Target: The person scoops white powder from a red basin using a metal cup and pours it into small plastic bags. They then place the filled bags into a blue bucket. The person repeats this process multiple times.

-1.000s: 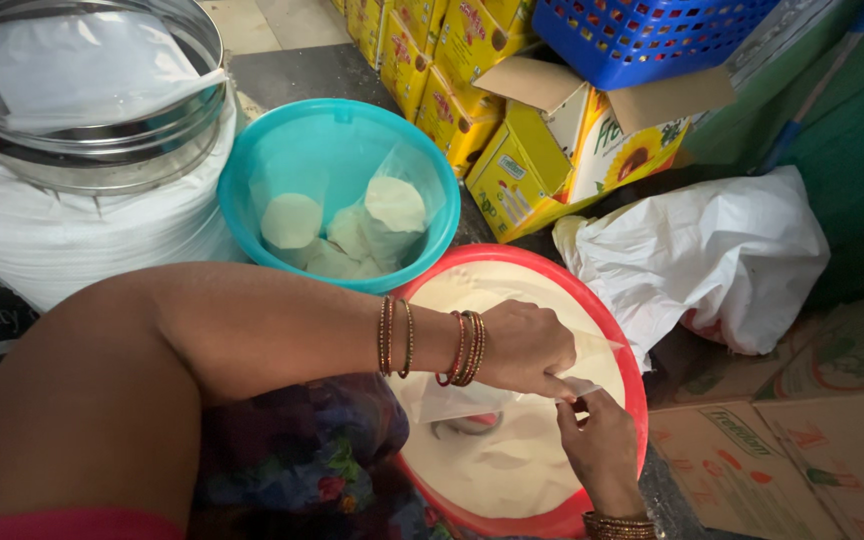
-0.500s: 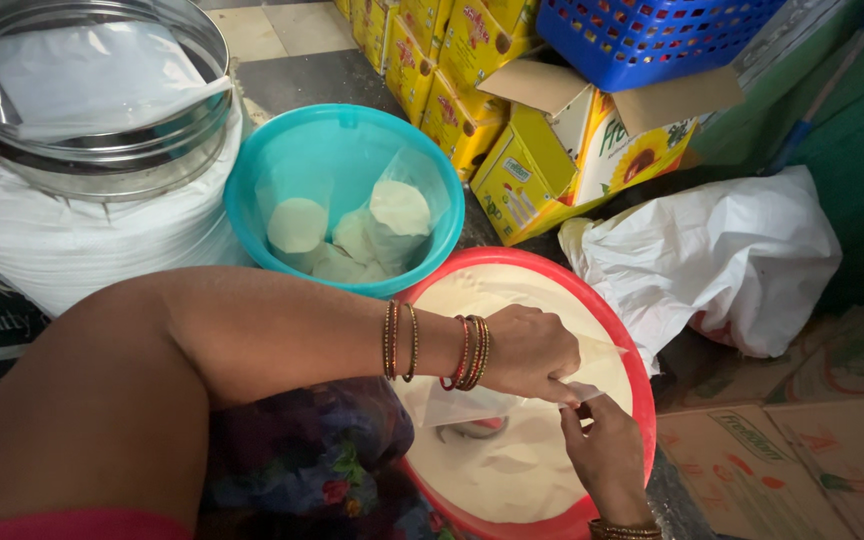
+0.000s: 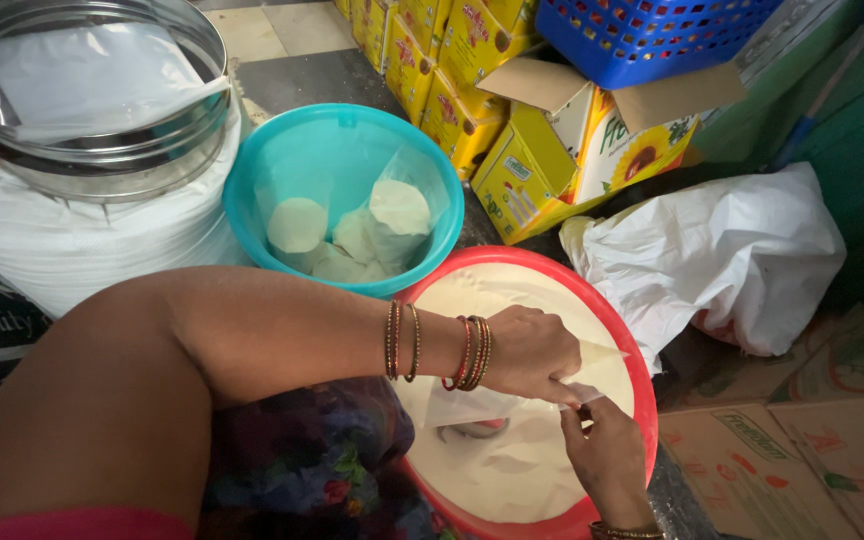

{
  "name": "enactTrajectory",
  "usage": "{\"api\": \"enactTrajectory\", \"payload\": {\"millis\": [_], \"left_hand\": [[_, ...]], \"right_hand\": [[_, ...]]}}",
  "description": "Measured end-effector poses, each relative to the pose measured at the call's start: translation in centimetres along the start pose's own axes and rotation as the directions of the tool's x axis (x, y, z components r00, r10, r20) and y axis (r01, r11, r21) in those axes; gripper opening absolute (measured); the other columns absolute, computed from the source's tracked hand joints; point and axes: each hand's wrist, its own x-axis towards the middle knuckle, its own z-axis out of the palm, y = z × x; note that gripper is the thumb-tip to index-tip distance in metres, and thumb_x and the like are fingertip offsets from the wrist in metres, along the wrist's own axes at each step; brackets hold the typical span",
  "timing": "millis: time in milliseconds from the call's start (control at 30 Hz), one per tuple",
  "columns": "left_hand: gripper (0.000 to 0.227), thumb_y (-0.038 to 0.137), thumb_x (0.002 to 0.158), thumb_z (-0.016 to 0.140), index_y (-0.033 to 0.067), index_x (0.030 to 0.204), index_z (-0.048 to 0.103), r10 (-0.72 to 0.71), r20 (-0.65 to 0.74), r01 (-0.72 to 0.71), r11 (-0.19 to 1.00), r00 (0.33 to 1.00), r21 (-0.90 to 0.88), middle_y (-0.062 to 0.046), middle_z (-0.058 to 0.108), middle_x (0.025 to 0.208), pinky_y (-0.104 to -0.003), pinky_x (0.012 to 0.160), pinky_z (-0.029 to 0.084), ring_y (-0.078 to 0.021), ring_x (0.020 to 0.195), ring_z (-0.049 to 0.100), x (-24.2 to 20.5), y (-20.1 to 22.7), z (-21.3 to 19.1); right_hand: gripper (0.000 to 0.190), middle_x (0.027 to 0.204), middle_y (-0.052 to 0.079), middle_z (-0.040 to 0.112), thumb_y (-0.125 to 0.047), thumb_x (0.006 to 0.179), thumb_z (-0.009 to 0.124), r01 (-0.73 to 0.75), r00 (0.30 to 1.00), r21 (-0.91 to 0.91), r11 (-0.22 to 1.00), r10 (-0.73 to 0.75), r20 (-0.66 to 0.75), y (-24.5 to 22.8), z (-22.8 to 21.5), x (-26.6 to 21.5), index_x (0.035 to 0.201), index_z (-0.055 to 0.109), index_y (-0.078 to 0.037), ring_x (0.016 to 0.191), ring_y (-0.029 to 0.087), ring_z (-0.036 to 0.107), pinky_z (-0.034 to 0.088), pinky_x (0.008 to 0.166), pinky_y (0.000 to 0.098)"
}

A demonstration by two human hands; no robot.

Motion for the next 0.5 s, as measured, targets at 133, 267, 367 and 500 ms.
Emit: {"api": "enactTrajectory", "payload": {"millis": [133,267,367,500], "left_hand": [[0.044,0.051,0.082,0.069,0.0101,0.066,0.068,0.001,0.015,-0.001,1.0,1.0,0.007,-0.012,0.07,0.069,-0.046,0.074,0.055,-0.0349,0.072,0.07,0.0,-0.1,0.3],[0.042,0.051,0.081,0.07,0.0097,0.07,0.07,0.022,0.013,-0.023,0.998,1.0,0.05,-0.012,0.071,0.072,-0.047,0.075,0.055,-0.0356,0.076,0.07,0.4,-0.3,0.4],[0.043,0.052,0.082,0.07,0.0097,0.072,0.072,0.009,0.03,-0.012,0.995,0.999,0.1,-0.014,0.072,0.075,-0.048,0.078,0.054,-0.0358,0.078,0.071,0.8,-0.7,0.5],[0.045,0.053,0.082,0.07,0.0093,0.075,0.073,-0.049,0.039,0.044,0.993,0.998,0.113,-0.015,0.072,0.077,-0.049,0.08,0.054,-0.0355,0.081,0.071,1.4,-1.1,0.6]], "right_hand": [[0.03,0.079,0.013,0.076,-0.028,0.088,0.068,0.005,1.0,0.007,1.0,-0.005,-0.01,0.4,0.2,0.0,0.115,0.073,-0.016,0.073,0.029,0.075,0.058,0.068,0.0409],[0.027,0.081,0.012,0.078,-0.039,0.092,0.072,-0.147,0.987,-0.127,0.981,0.154,0.048,0.6,0.0,0.2,0.101,0.078,-0.013,0.075,0.029,0.076,0.058,0.072,0.0399],[0.058,0.115,0.018,0.071,-0.041,0.076,0.077,0.096,0.984,-0.243,0.965,-0.128,-0.12,0.6,-0.4,0.5,0.125,0.066,-0.012,0.102,0.036,0.068,0.051,0.084,0.0474],[0.107,0.151,0.023,0.043,-0.032,0.058,0.089,0.195,0.956,-0.19,0.962,-0.23,-0.183,0.1,-1.2,0.8,0.151,0.041,-0.008,0.138,0.044,0.042,0.036,0.096,0.0549]]}}
